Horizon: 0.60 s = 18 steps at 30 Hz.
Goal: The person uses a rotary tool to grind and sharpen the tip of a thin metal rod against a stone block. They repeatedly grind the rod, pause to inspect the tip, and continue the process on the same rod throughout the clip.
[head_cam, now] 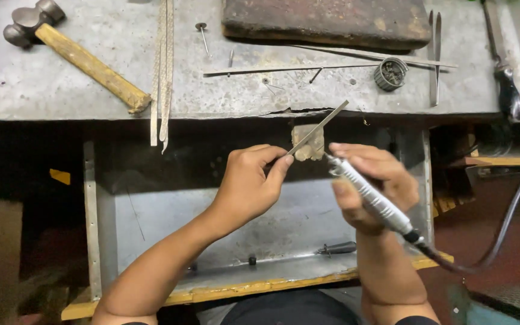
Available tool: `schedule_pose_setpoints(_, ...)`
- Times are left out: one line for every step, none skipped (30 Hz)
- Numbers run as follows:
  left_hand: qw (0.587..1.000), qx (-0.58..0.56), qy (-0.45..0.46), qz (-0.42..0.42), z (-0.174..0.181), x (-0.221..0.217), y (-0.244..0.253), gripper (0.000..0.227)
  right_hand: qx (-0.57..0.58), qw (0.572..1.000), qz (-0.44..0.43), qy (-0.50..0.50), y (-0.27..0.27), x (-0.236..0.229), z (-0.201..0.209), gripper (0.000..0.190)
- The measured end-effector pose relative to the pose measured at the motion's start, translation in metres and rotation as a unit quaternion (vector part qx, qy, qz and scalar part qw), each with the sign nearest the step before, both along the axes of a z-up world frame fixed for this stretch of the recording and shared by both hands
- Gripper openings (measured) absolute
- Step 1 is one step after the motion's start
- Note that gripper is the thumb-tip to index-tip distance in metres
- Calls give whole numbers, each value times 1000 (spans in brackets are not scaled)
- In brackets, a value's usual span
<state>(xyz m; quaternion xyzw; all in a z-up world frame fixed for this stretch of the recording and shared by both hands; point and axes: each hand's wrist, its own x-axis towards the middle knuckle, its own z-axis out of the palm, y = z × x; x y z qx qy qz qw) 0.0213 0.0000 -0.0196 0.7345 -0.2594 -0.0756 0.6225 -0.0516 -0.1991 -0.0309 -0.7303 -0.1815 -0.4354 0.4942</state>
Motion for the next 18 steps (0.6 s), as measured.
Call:
schedule_pose_setpoints(1000, 0, 2, 3, 3, 0, 1, 17, 0, 1000, 3, 2, 11, 0, 5, 34)
schedule_pose_setpoints(1000, -3, 11, -5, 6, -1, 1, 17, -7, 1000, -15, 20, 23, 0, 9, 31)
schedule_pose_setpoints(1000, -5, 22, -13, 9, -1, 2, 18, -14, 999, -34, 39, 34, -1, 14, 29)
schedule_pose_setpoints(1000, -4, 24, -11, 7, 0, 2, 18, -14, 999, -31, 42, 40, 0, 13, 29)
schedule_pose_setpoints(1000, -8, 14, -14, 4, 0, 1, 19, -23, 997, -62, 43, 45, 0, 12, 28)
schedule_pose_setpoints(1000, -12, 3, -16, 1, 1, 1, 19, -33, 994, -94, 44, 51, 1, 11, 27)
schedule_pose_setpoints(1000, -11, 7, -14, -2, 1, 0, 19, -33, 994, -91, 48, 53, 1, 10, 27)
schedule_pose_setpoints(1000, -19, 6, -15, -5, 0, -1, 19, -39, 992, -108, 47, 55, 1, 9, 27)
schedule_pose_setpoints(1000, -26, 6, -15, -8, 0, -1, 19, -46, 990, -124, 45, 57, 1, 8, 27)
schedule_pose_setpoints(1000, -26, 10, -13, -7, 0, -1, 19, -47, 990, -122, 49, 56, 0, 5, 27)
schedule_pose_setpoints(1000, -26, 10, -12, -5, 0, 0, 19, -50, 989, -127, 50, 55, 0, 3, 26)
schedule_pose_setpoints(1000, -26, 11, -11, -3, 0, 1, 18, -54, 989, -131, 51, 54, -1, 1, 25)
schedule_pose_setpoints(1000, -26, 13, -8, -3, 0, 1, 18, -54, 989, -128, 53, 54, -1, 1, 25)
schedule_pose_setpoints(999, -27, 14, -12, -3, 0, 1, 18, -62, 987, -135, 62, 53, -1, 1, 26)
schedule_pose_setpoints(999, -28, 15, -18, -2, 1, 1, 18, -71, 985, -143, 71, 52, -1, 2, 27)
schedule_pose_setpoints(999, -28, 17, -17, -1, 1, 1, 18, -71, 985, -142, 73, 52, -2, 1, 27)
schedule_pose_setpoints(999, -36, 16, -24, 0, 3, 1, 18, -63, 986, -137, 72, 51, -2, -1, 27)
schedule_pose_setpoints(998, -45, 15, -31, 1, 4, 1, 19, -54, 987, -132, 72, 50, -3, -2, 27)
